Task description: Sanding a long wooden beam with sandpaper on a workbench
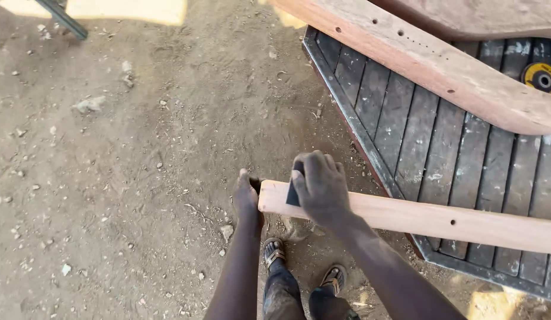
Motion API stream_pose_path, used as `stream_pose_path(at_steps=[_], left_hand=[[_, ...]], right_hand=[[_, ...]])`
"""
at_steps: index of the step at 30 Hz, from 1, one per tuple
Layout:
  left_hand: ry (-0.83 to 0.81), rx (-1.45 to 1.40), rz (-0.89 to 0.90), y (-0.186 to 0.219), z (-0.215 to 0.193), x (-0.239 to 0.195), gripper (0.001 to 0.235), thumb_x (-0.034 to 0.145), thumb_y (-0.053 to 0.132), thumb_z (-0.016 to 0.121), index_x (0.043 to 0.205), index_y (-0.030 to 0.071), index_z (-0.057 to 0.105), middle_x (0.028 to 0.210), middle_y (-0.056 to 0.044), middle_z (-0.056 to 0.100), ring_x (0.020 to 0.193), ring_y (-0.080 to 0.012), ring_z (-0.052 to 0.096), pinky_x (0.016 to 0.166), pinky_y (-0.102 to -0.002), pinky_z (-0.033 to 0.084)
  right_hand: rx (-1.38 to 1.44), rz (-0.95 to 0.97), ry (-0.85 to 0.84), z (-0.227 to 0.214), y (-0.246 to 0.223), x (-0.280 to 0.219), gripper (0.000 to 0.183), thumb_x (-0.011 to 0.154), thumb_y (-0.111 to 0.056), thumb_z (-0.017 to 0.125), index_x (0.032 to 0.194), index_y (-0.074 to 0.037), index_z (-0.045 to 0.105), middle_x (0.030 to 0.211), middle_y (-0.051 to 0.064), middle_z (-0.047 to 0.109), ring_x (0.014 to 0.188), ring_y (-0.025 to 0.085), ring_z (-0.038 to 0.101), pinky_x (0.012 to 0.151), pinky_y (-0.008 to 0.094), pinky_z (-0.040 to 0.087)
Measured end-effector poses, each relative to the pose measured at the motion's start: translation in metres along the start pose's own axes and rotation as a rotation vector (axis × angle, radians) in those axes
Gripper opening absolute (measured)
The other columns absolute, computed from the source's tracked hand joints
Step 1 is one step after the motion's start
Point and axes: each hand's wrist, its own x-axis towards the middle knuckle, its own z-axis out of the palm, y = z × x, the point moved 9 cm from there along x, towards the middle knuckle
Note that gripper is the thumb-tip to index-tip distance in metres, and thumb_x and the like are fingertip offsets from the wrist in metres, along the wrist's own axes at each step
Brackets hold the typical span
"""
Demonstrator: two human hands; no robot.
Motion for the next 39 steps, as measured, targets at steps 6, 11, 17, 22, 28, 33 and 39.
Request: stream_pose_path(at_steps=[6,11,17,22,28,33,39], left_hand=[[0.007,0.153,0.095,0.012,0.013,-0.081,0.069,0.099,0.072,0.043,0.126,0.015,0.071,0.126,-0.017,0.066,0.114,-0.0361,0.06,0.093,-0.06,0.053],[0.003,0.042,0.033,0.005,0.03,-0.095,0.078,0.093,0.066,0.061,0.147,0.011,0.053,0.136,-0.024,0.05,0.124,-0.0427,0.054,0.103,-0.067,0.047],[-0.122,0.026,0.068,-0.007,0.121,-0.07,0.072,0.092,0.066,0.065,0.136,0.011,0.05,0.118,-0.015,0.056,0.104,-0.0344,0.06,0.091,-0.063,0.053],[-0.191,0.175,0.095,-0.021,0.218,-0.063,0.074,0.093,0.067,0.059,0.13,0.003,0.055,0.12,-0.022,0.059,0.111,-0.0368,0.061,0.091,-0.06,0.056],[-0.064,0.83,0.381,0.007,0.299,-0.017,0.052,0.1,0.047,0.041,0.113,0.007,0.071,0.112,-0.021,0.07,0.117,-0.04,0.065,0.101,-0.054,0.051],[0.0,0.928,0.355,0.039,0.316,-0.055,0.053,0.092,0.042,0.045,0.118,0.005,0.072,0.113,-0.023,0.073,0.116,-0.0444,0.067,0.095,-0.059,0.054],[0.023,1.08,0.243,0.028,0.294,-0.038,0.053,0.095,0.045,0.045,0.116,0.007,0.076,0.114,-0.02,0.074,0.119,-0.0418,0.067,0.097,-0.06,0.053]], right_hand=[[0.31,0.025,-0.2,-0.033,-0.008,0.004,0.04,0.096,-0.045,0.056,0.121,-0.014,0.053,0.112,0.013,0.053,0.112,0.04,0.053,0.093,0.054,0.043],[0.172,-0.036,-0.285,-0.043,0.016,-0.013,0.046,0.092,-0.048,0.061,0.13,-0.021,0.06,0.115,0.007,0.056,0.113,0.031,0.055,0.097,0.047,0.044],[0.017,-0.002,-0.074,-0.108,0.127,-0.028,0.045,0.089,-0.043,0.07,0.126,-0.018,0.065,0.106,0.013,0.061,0.105,0.037,0.058,0.092,0.052,0.045],[-0.083,0.118,0.074,-0.162,0.23,-0.027,0.051,0.094,-0.05,0.067,0.122,-0.008,0.061,0.105,0.017,0.054,0.106,0.04,0.055,0.098,0.052,0.043],[0.153,0.191,-0.013,-0.194,0.254,-0.01,0.048,0.101,-0.049,0.06,0.135,-0.014,0.055,0.112,0.011,0.049,0.112,0.036,0.051,0.105,0.052,0.038],[0.133,0.255,-0.151,-0.193,0.272,-0.002,0.072,0.09,-0.061,0.068,0.139,-0.011,0.051,0.117,0.015,0.049,0.121,0.041,0.051,0.106,0.056,0.039],[0.173,0.232,-0.239,-0.19,0.263,-0.006,0.065,0.092,-0.058,0.066,0.132,-0.009,0.051,0.115,0.019,0.048,0.119,0.045,0.052,0.102,0.057,0.042]])
